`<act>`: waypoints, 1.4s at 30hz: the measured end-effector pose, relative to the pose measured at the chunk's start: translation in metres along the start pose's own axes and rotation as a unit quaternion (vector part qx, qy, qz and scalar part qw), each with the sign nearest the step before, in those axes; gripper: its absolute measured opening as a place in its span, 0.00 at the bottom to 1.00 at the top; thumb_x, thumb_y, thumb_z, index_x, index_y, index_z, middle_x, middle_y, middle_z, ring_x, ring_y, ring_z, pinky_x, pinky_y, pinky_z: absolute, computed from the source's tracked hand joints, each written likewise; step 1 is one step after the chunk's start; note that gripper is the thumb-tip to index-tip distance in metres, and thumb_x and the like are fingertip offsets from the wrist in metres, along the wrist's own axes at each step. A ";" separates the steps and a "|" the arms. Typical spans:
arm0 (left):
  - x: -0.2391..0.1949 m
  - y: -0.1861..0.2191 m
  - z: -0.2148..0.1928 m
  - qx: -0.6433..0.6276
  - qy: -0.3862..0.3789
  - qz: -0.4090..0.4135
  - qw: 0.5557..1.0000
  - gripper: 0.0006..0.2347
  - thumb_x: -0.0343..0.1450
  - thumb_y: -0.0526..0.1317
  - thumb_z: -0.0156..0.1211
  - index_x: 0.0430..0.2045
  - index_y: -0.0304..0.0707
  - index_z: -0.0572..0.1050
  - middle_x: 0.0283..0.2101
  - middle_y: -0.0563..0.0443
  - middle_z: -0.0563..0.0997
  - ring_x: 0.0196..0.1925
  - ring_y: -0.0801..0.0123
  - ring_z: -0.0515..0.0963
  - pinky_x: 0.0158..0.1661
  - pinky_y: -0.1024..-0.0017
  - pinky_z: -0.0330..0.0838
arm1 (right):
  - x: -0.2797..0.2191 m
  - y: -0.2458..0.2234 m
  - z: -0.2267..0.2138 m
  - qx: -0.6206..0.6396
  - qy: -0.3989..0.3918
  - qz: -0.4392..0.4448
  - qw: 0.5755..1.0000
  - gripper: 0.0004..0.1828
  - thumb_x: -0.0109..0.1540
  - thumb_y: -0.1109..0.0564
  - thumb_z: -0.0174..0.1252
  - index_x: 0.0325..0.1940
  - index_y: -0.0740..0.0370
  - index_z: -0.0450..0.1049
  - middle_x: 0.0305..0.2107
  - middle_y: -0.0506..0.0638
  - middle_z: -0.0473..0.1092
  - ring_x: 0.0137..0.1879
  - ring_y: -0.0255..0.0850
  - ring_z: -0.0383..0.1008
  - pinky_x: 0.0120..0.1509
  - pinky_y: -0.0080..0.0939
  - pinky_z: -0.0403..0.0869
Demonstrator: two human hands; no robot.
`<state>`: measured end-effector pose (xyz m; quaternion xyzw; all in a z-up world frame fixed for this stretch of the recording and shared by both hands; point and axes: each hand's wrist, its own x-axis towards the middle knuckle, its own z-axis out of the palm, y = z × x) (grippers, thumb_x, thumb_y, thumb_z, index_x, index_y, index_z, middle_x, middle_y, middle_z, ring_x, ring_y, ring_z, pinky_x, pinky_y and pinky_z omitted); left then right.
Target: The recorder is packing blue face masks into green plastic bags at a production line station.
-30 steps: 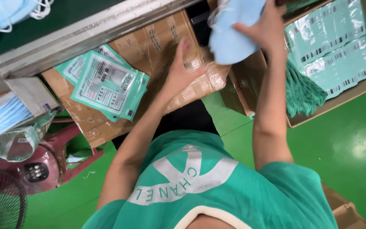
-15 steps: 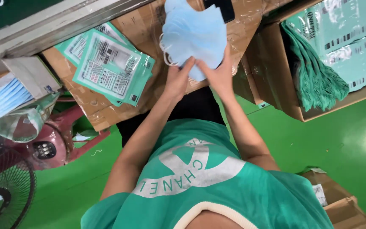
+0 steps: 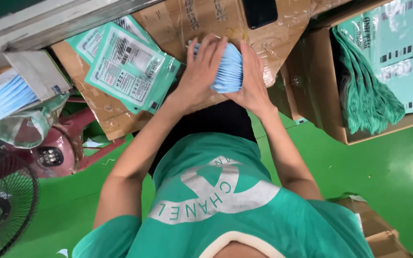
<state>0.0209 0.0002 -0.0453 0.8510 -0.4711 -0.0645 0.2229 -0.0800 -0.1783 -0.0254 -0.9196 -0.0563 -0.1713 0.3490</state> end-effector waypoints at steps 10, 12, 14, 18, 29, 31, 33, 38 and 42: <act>-0.016 0.010 0.003 -0.021 0.038 0.010 0.999 0.46 0.64 0.43 0.74 0.71 0.21 0.47 0.71 0.31 0.61 0.77 0.44 0.56 0.73 0.43 0.42 | -0.012 -0.007 0.009 0.078 -0.024 0.008 0.997 0.65 0.51 0.54 0.81 0.79 0.67 0.43 0.68 0.63 0.61 0.73 0.59 0.64 0.76 0.55 0.65; -0.012 0.010 0.001 -0.024 0.034 0.009 0.999 0.47 0.63 0.44 0.74 0.71 0.21 0.48 0.71 0.32 0.63 0.76 0.47 0.58 0.73 0.43 0.43 | -0.007 -0.001 0.005 0.094 -0.034 -0.007 0.995 0.64 0.52 0.54 0.81 0.80 0.67 0.44 0.68 0.63 0.61 0.73 0.59 0.64 0.77 0.55 0.65; -0.013 0.010 -0.002 -0.028 0.022 0.005 0.999 0.47 0.61 0.44 0.74 0.71 0.22 0.49 0.70 0.34 0.64 0.75 0.49 0.60 0.73 0.43 0.43 | -0.005 0.000 0.007 0.115 -0.044 -0.017 0.992 0.63 0.52 0.54 0.81 0.80 0.67 0.45 0.68 0.62 0.61 0.74 0.59 0.63 0.78 0.55 0.64; -0.012 0.017 0.002 -0.082 0.017 0.001 0.997 0.51 0.58 0.49 0.77 0.69 0.18 0.48 0.64 0.31 0.66 0.70 0.44 0.63 0.71 0.42 0.45 | -0.024 0.009 0.017 0.078 -0.036 -0.007 0.996 0.60 0.52 0.58 0.81 0.79 0.63 0.50 0.67 0.62 0.65 0.72 0.58 0.67 0.75 0.51 0.68; -0.041 -0.003 0.015 -0.071 0.060 0.039 0.995 0.37 0.60 0.34 0.74 0.67 0.27 0.64 0.54 0.40 0.80 0.62 0.54 0.78 0.71 0.56 0.62 | 0.011 0.029 -0.008 0.219 0.019 0.038 0.975 0.35 0.59 0.62 0.60 0.71 0.64 0.62 0.55 0.58 0.69 0.62 0.51 0.72 0.68 0.47 0.70; -0.043 0.007 -0.007 -0.162 0.143 -0.053 0.975 0.22 0.61 0.34 0.75 0.48 0.33 0.75 0.42 0.42 0.84 0.49 0.52 0.83 0.63 0.60 0.72 | 0.026 0.054 -0.011 0.117 0.101 0.124 0.980 0.13 0.69 0.64 0.61 0.58 0.60 0.77 0.51 0.54 0.71 0.58 0.44 0.75 0.64 0.43 0.75; -0.050 0.023 -0.034 -0.249 0.148 -0.116 0.950 0.20 0.62 0.35 0.76 0.46 0.30 0.77 0.41 0.42 0.84 0.46 0.56 0.84 0.55 0.63 0.75 | 0.039 0.068 -0.009 -0.002 0.048 0.063 0.997 0.16 0.65 0.64 0.63 0.59 0.62 0.77 0.50 0.54 0.71 0.57 0.48 0.71 0.61 0.46 0.70; -0.092 0.009 -0.007 -0.558 0.132 -0.290 0.766 0.17 0.67 0.34 0.71 0.49 0.27 0.76 0.45 0.46 0.83 0.45 0.65 0.83 0.49 0.66 0.78 | 0.053 0.102 0.029 -0.169 -0.002 -0.058 0.984 0.16 0.59 0.60 0.69 0.51 0.60 0.79 0.46 0.50 0.72 0.53 0.50 0.67 0.56 0.49 0.65; -0.123 -0.001 0.037 -0.743 0.194 -0.334 0.547 0.25 0.71 0.38 0.64 0.62 0.32 0.65 0.57 0.44 0.76 0.57 0.62 0.78 0.55 0.62 0.76 | 0.046 0.124 0.055 -0.291 -0.051 -0.063 0.953 0.09 0.59 0.62 0.67 0.41 0.60 0.75 0.40 0.52 0.69 0.50 0.49 0.65 0.54 0.51 0.64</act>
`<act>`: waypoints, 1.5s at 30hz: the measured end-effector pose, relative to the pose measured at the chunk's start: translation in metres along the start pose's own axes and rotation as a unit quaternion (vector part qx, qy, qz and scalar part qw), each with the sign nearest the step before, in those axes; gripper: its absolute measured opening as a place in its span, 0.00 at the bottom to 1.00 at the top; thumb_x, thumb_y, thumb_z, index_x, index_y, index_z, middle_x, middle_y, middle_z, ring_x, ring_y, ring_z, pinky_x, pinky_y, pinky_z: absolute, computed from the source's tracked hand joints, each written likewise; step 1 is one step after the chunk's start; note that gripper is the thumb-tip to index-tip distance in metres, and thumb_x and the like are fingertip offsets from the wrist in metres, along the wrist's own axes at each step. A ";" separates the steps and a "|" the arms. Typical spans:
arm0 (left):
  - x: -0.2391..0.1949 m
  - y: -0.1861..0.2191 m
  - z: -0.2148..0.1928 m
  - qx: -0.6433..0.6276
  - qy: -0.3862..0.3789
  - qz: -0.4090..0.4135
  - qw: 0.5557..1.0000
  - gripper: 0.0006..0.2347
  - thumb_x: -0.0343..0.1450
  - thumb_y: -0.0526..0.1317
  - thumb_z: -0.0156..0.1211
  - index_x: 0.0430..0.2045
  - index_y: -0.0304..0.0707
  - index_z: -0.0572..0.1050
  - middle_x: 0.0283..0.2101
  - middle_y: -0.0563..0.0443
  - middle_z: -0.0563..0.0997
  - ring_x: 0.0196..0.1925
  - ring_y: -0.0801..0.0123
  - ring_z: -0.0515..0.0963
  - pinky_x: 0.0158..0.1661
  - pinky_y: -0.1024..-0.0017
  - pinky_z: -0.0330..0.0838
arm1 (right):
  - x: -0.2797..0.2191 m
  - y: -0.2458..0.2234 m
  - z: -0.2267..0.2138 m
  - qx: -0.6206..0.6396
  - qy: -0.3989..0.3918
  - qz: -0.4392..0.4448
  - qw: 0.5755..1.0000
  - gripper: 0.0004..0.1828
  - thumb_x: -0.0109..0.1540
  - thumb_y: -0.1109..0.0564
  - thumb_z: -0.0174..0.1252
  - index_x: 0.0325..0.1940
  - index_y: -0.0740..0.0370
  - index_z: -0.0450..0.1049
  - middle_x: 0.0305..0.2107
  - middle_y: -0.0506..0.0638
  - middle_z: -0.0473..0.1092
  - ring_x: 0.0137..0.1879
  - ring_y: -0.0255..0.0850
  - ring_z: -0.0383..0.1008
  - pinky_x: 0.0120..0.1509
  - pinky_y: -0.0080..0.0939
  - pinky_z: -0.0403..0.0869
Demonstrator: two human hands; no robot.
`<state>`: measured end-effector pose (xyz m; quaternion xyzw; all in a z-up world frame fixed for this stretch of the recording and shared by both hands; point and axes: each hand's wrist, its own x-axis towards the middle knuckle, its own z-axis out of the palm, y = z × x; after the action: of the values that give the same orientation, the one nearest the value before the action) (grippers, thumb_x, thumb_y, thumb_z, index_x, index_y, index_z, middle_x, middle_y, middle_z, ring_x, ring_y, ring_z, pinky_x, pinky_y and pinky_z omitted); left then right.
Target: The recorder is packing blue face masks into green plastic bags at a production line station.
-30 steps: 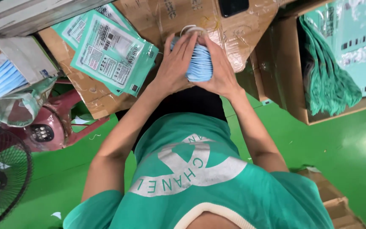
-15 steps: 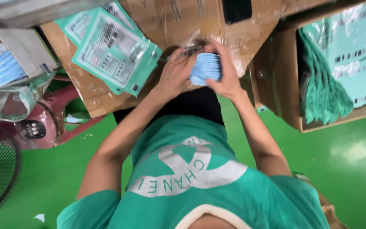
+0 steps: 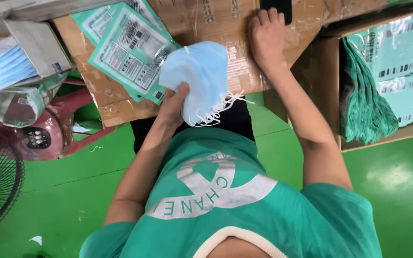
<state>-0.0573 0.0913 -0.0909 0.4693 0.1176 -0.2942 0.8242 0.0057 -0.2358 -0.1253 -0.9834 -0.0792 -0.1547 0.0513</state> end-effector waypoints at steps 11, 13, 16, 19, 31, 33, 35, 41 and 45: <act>0.021 0.022 0.018 0.007 -0.116 0.010 0.993 0.24 0.71 0.33 0.69 0.61 0.25 0.69 0.57 0.45 0.77 0.59 0.62 0.77 0.60 0.61 0.74 | 0.033 -0.067 -0.166 0.413 -0.138 -0.014 0.900 0.17 0.59 0.69 0.60 0.52 0.66 0.69 0.41 0.58 0.71 0.49 0.55 0.75 0.50 0.48 0.73; 0.029 0.033 0.027 0.001 -0.207 -0.032 0.978 0.21 0.71 0.32 0.69 0.59 0.25 0.71 0.53 0.44 0.79 0.54 0.61 0.79 0.56 0.60 0.76 | 0.037 -0.074 -0.183 0.458 -0.210 0.024 0.863 0.25 0.52 0.67 0.63 0.54 0.65 0.70 0.38 0.56 0.73 0.44 0.52 0.76 0.48 0.43 0.75; 0.034 0.029 0.033 -0.009 -0.221 -0.051 0.974 0.23 0.69 0.32 0.69 0.59 0.25 0.70 0.56 0.44 0.79 0.57 0.62 0.80 0.58 0.61 0.76 | 0.030 -0.074 -0.182 0.482 -0.158 0.047 0.861 0.20 0.58 0.67 0.65 0.54 0.65 0.72 0.41 0.56 0.75 0.47 0.49 0.78 0.54 0.41 0.74; 0.031 0.032 0.038 -0.020 -0.201 -0.025 0.979 0.23 0.70 0.33 0.69 0.59 0.27 0.70 0.55 0.45 0.79 0.57 0.64 0.79 0.57 0.62 0.77 | 0.028 -0.078 -0.182 0.476 -0.160 0.088 0.860 0.16 0.62 0.66 0.63 0.54 0.64 0.74 0.40 0.53 0.77 0.46 0.44 0.80 0.53 0.38 0.75; 0.021 0.046 -0.037 -0.072 -0.044 0.029 0.996 0.23 0.72 0.32 0.64 0.63 0.27 0.67 0.57 0.43 0.78 0.57 0.58 0.79 0.59 0.60 0.76 | 0.029 -0.031 -0.087 0.352 0.073 0.028 0.933 0.14 0.62 0.70 0.62 0.53 0.71 0.78 0.51 0.62 0.72 0.52 0.48 0.75 0.54 0.38 0.75; 0.015 0.055 -0.043 -0.042 -0.036 0.061 0.997 0.24 0.72 0.33 0.65 0.64 0.29 0.65 0.59 0.44 0.77 0.60 0.59 0.78 0.61 0.60 0.75 | 0.014 -0.011 -0.062 0.383 0.084 0.123 0.912 0.11 0.65 0.68 0.61 0.51 0.68 0.80 0.47 0.57 0.74 0.48 0.43 0.76 0.50 0.36 0.74; 0.008 0.051 -0.051 -0.012 -0.025 0.082 0.996 0.25 0.72 0.33 0.66 0.64 0.31 0.64 0.60 0.45 0.76 0.62 0.60 0.77 0.62 0.61 0.73 | 0.007 -0.003 -0.050 0.411 0.084 0.223 0.880 0.08 0.68 0.66 0.60 0.49 0.65 0.81 0.44 0.53 0.76 0.44 0.37 0.76 0.46 0.33 0.74; 0.014 0.024 -0.043 -0.072 0.007 0.019 0.997 0.24 0.71 0.35 0.67 0.62 0.31 0.66 0.57 0.45 0.77 0.58 0.59 0.77 0.58 0.59 0.74 | 0.007 -0.019 -0.046 0.308 -0.001 0.145 0.940 0.06 0.66 0.67 0.64 0.47 0.62 0.83 0.41 0.53 0.76 0.46 0.43 0.77 0.47 0.41 0.75; 0.011 0.025 -0.029 -0.026 -0.011 0.029 0.999 0.23 0.71 0.33 0.67 0.61 0.31 0.68 0.57 0.48 0.77 0.58 0.64 0.76 0.59 0.63 0.72 | 0.016 -0.039 -0.048 0.232 0.017 0.044 0.971 0.09 0.61 0.64 0.68 0.45 0.62 0.81 0.43 0.54 0.73 0.51 0.50 0.72 0.55 0.48 0.71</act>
<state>-0.0316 0.1212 -0.0940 0.4477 0.1025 -0.2719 0.8457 0.0002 -0.2008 -0.0721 -0.9444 -0.0683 -0.1464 0.2865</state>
